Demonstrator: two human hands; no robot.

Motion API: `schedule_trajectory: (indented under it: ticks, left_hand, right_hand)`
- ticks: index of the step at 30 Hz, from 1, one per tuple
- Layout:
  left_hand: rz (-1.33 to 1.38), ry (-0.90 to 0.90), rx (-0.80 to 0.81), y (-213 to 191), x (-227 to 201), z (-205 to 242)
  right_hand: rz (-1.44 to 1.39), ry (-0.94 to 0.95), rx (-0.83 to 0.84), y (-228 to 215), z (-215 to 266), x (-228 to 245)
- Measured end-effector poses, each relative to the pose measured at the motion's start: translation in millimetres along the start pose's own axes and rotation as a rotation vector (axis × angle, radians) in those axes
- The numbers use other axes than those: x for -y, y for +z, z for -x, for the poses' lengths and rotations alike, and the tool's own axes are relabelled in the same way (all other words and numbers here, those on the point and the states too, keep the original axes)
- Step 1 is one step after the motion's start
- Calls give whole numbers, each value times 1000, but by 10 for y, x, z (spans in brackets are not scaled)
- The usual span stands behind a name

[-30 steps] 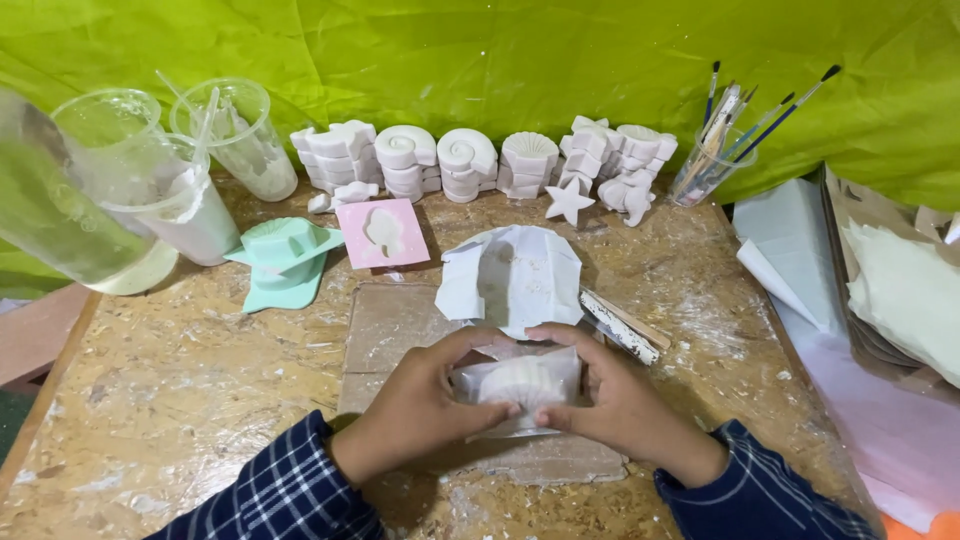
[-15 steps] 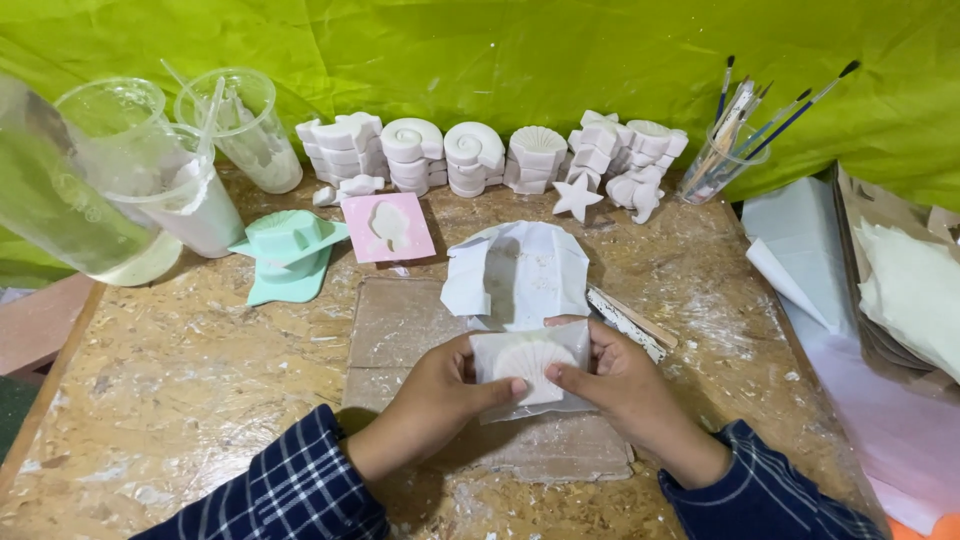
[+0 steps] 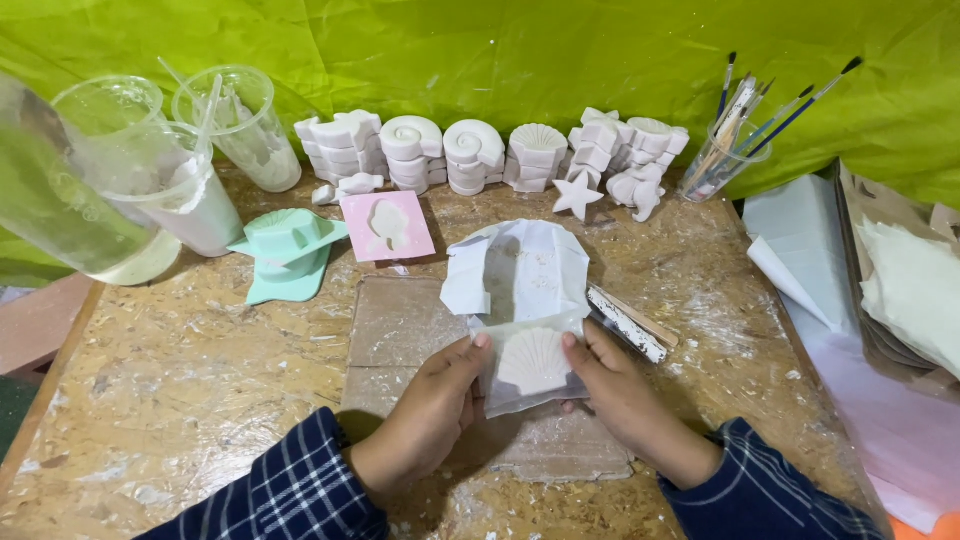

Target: The person removes a small seahorse figurine from a white mold by hand and then uses a small wooden stick to scrape away excess material from its edges.

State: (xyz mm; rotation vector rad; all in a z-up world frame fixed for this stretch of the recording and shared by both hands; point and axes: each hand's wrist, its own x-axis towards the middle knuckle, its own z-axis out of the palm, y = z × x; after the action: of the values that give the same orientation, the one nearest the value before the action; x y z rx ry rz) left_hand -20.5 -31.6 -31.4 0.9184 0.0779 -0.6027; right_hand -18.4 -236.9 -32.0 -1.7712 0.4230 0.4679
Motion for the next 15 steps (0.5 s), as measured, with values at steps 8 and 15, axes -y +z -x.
schedule_trajectory:
  ticks: [8,15]
  left_hand:
    - [-58,-60,-164,-50,70,-68]
    - [84,-109,-259,4,40,-86]
  right_hand:
    - [42,-39,81,36,-35,-109]
    - [74,2,162,-1,73,81]
